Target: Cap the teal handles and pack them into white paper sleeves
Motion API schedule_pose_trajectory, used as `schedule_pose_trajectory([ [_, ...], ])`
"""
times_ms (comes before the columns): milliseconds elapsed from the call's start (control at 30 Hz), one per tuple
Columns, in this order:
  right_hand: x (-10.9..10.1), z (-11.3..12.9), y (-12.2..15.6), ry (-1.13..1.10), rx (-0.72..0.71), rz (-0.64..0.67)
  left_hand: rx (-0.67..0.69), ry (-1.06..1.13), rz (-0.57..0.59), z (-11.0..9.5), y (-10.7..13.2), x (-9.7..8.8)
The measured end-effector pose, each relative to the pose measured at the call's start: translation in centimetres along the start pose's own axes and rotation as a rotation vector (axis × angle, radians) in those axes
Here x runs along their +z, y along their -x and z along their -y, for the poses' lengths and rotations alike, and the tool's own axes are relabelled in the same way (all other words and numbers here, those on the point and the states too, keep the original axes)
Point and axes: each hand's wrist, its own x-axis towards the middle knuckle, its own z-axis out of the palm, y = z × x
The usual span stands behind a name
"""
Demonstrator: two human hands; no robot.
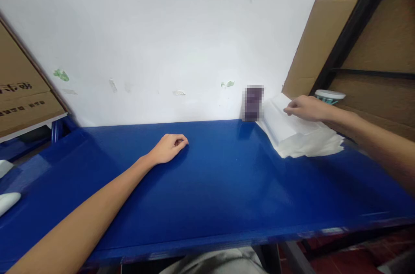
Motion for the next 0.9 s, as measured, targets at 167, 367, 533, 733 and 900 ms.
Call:
schedule_pose_trajectory([
  [167,0.1,2.0,0.1,0.064,-0.02,0.179,-0.006,-0.011,-0.001,0.0,0.0,-0.1],
  [367,-3.1,3.8,1.4,0.055,-0.004,0.218,-0.013,0.0,-0.014,0.1,-0.1,-0.2],
  [533,-6.0,7.4,3.7,-0.171,-0.199,0.34,-0.076,0.031,-0.072,-0.3,-0.1,-0.9],
  [733,-4.3,15.5,5.1,-0.554,-0.499,0.378,-0.141,0.072,-0.442,-0.8,0.1,-2.1],
  [900,0.7,19.4,3.7,-0.588,-0.489,0.208,0.071,-0.106,-0.511,-0.3,0.7,-3.2],
])
